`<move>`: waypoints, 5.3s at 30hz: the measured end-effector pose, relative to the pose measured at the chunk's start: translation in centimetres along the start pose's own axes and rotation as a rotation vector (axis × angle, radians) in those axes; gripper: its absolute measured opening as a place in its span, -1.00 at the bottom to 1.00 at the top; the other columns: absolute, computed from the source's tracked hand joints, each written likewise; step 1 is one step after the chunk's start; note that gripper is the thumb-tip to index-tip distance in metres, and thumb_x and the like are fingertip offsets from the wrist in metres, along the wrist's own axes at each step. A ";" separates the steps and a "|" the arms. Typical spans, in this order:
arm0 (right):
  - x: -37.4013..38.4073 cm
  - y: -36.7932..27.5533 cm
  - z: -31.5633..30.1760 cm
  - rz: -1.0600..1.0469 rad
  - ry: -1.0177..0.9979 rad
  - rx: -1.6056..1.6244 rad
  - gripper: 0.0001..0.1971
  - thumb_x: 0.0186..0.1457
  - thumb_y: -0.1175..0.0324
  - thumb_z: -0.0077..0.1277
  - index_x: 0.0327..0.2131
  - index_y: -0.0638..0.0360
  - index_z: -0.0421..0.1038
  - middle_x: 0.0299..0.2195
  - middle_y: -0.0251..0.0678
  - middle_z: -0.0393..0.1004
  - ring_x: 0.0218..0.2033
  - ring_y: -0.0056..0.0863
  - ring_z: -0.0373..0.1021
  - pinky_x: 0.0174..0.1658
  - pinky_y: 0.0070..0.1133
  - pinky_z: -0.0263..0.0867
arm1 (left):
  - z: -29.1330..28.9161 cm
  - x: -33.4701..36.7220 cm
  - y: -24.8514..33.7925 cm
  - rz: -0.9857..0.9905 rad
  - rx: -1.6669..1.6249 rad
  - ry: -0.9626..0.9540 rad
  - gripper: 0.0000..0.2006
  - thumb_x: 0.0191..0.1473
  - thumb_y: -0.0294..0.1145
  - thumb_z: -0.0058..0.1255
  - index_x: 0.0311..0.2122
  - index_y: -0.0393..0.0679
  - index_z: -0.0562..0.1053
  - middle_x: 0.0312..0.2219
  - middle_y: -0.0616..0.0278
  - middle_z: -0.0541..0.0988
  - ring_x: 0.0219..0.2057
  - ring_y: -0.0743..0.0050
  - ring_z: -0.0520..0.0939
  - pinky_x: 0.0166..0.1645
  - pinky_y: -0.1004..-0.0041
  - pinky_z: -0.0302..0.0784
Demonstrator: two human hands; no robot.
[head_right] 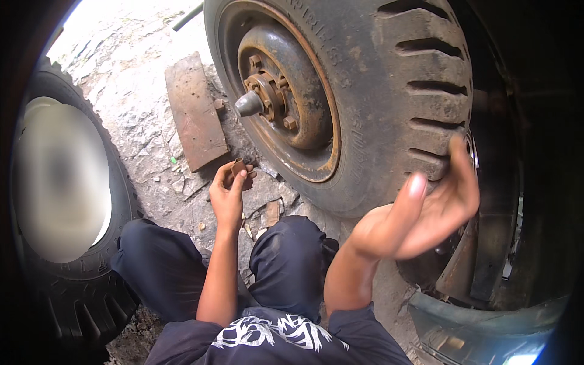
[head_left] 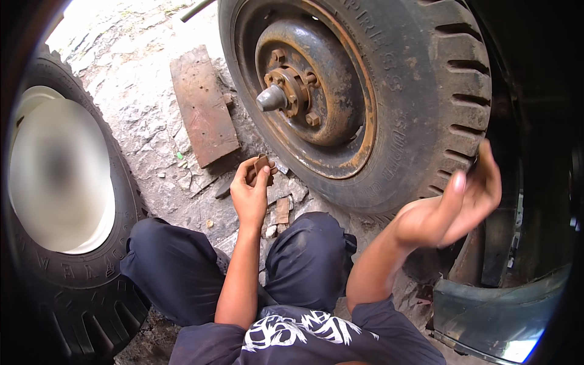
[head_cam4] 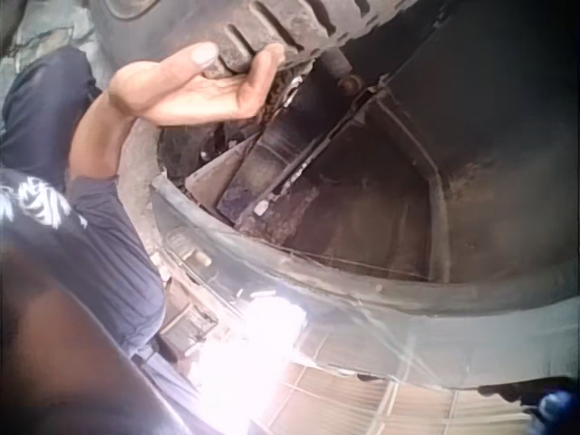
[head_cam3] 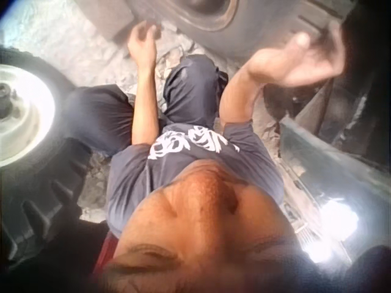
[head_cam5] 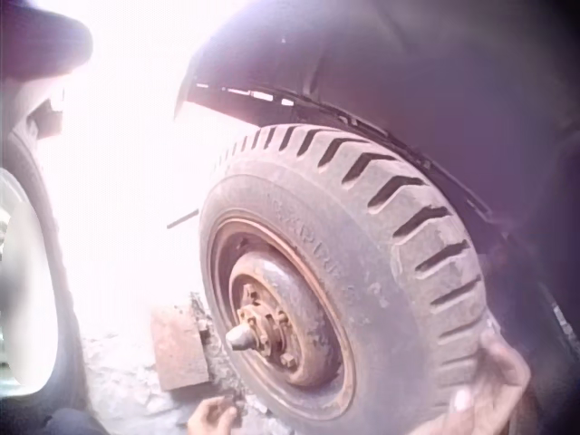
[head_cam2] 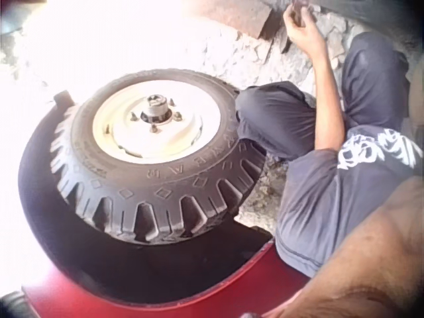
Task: The person sits on the ground and uses a small piece of material to scrub the inner rim and hub area of a vehicle wheel. They repeatedly rub the surface and wipe away debris by hand.
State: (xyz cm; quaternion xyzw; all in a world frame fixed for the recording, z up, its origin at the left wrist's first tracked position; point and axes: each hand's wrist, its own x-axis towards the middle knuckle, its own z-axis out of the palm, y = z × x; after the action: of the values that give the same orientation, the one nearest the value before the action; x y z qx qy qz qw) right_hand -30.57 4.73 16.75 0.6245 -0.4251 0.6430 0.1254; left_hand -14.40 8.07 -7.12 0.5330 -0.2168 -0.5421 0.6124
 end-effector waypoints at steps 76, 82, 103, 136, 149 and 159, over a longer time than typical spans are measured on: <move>-4.1 7.5 19.9 -0.706 -0.948 -1.271 -0.04 0.35 -0.47 -0.33 0.57 -0.02 -0.02 0.61 -0.40 -0.09 0.58 -0.40 -0.09 0.62 -0.24 -0.32 | -4.8 7.2 4.8 0.126 -0.647 -0.194 -0.73 0.51 -0.27 -0.06 -0.05 -0.24 0.58 -0.33 0.32 0.60 -0.29 0.62 0.55 -0.11 0.52 0.45; -5.3 6.1 14.5 -0.554 -0.942 -1.093 -0.01 0.29 -0.40 -0.08 0.58 -0.02 -0.06 0.62 -0.37 -0.17 0.58 -0.34 -0.07 0.61 -0.29 -0.22 | -7.1 8.4 4.4 0.159 -0.716 -0.154 -0.72 0.52 -0.25 -0.09 -0.02 -0.24 0.56 -0.35 0.32 0.57 -0.30 0.60 0.52 -0.13 0.48 0.40; -4.8 6.7 20.5 -0.725 -0.958 -1.312 -0.11 0.37 -0.38 -0.24 0.57 -0.06 0.00 0.58 -0.43 -0.01 0.59 -0.42 -0.11 0.61 -0.28 -0.30 | -6.5 8.3 3.8 0.138 -0.676 -0.186 -0.72 0.52 -0.25 -0.10 -0.02 -0.25 0.55 -0.38 0.35 0.53 -0.32 0.60 0.48 -0.15 0.49 0.38; -4.6 7.1 19.9 -0.685 -0.937 -1.208 -0.08 0.35 -0.38 -0.18 0.57 -0.03 -0.03 0.59 -0.34 -0.05 0.58 -0.35 -0.09 0.61 -0.24 -0.28 | -6.0 8.0 1.4 0.060 -0.662 -0.130 -0.68 0.50 -0.18 -0.07 0.05 -0.22 0.53 -0.19 0.22 0.61 -0.15 0.46 0.60 -0.01 0.41 0.55; -8.1 7.9 12.5 -0.453 -0.897 -0.998 -0.04 0.34 -0.35 -0.13 0.60 -0.06 -0.15 0.64 -0.33 -0.29 0.64 -0.28 -0.33 0.62 -0.19 -0.34 | -6.4 8.2 0.5 0.006 -0.658 -0.136 -0.70 0.51 -0.18 -0.08 0.04 -0.19 0.54 -0.18 0.25 0.60 -0.19 0.51 0.59 -0.02 0.45 0.50; -6.6 7.7 17.3 -0.659 -0.907 -1.189 -0.03 0.34 -0.45 -0.27 0.58 -0.01 -0.06 0.62 -0.35 -0.17 0.62 -0.34 -0.25 0.62 -0.22 -0.42 | -5.3 7.9 0.1 0.017 -0.664 -0.195 -0.70 0.51 -0.20 -0.08 0.07 -0.21 0.52 -0.17 0.24 0.60 -0.19 0.50 0.59 -0.03 0.45 0.51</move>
State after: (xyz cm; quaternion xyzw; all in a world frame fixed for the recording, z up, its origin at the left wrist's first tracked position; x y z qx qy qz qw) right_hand -22.56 -9.68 5.32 0.7460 -0.4993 -0.0750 0.4342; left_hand -7.36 3.16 -11.27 0.2484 -0.0904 -0.6264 0.7333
